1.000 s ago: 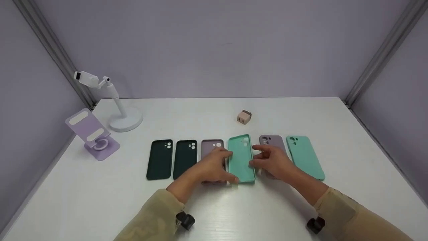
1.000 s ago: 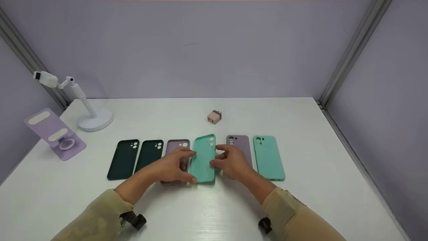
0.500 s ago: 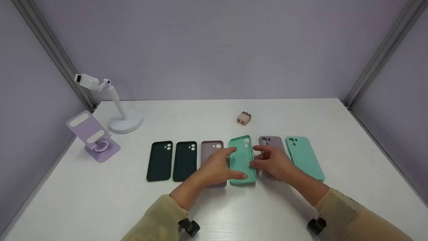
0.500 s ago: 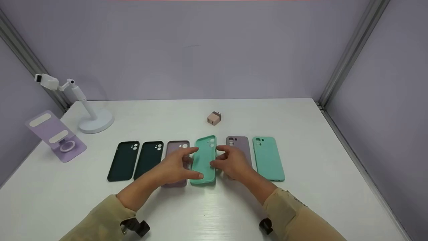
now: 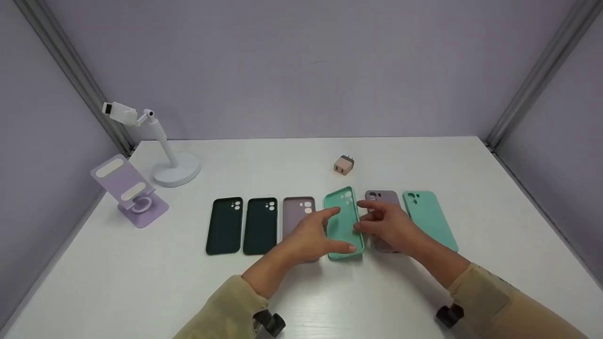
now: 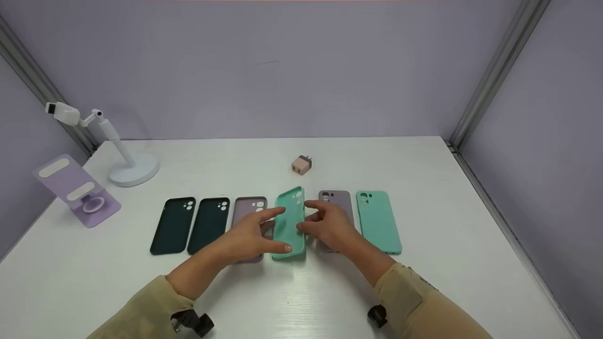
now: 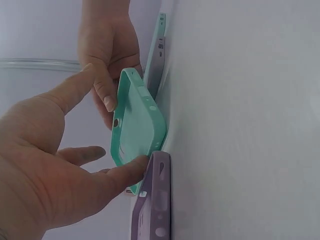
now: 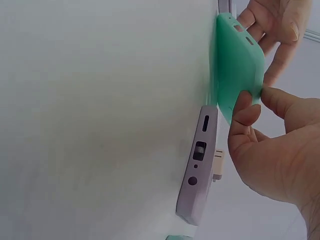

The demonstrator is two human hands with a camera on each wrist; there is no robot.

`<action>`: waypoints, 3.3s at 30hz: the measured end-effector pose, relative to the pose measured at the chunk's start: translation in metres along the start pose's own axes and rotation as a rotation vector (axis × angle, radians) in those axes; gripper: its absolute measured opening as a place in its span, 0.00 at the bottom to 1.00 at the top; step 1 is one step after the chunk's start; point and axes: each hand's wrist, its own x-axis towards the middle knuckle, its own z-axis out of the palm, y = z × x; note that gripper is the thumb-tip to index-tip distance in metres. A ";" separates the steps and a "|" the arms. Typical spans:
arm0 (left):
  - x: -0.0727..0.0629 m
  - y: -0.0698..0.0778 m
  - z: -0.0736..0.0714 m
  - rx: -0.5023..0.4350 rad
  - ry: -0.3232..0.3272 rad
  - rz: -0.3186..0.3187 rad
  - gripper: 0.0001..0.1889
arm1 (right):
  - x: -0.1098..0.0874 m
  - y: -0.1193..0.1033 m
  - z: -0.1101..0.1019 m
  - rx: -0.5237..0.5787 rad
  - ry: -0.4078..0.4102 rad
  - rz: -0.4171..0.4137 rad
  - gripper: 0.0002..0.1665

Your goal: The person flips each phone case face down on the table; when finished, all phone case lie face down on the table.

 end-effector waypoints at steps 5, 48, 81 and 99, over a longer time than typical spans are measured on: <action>-0.001 0.000 0.002 -0.009 -0.002 0.018 0.51 | 0.001 0.002 -0.003 0.049 -0.025 -0.029 0.41; 0.000 -0.008 0.002 -0.110 -0.053 0.145 0.55 | 0.000 -0.001 0.005 0.227 -0.127 -0.118 0.43; 0.007 -0.017 -0.004 -0.700 -0.099 0.009 0.40 | 0.002 -0.004 0.012 0.226 -0.217 -0.139 0.37; 0.010 -0.017 -0.010 -0.747 -0.017 -0.046 0.38 | 0.000 0.000 0.024 0.151 -0.214 -0.130 0.40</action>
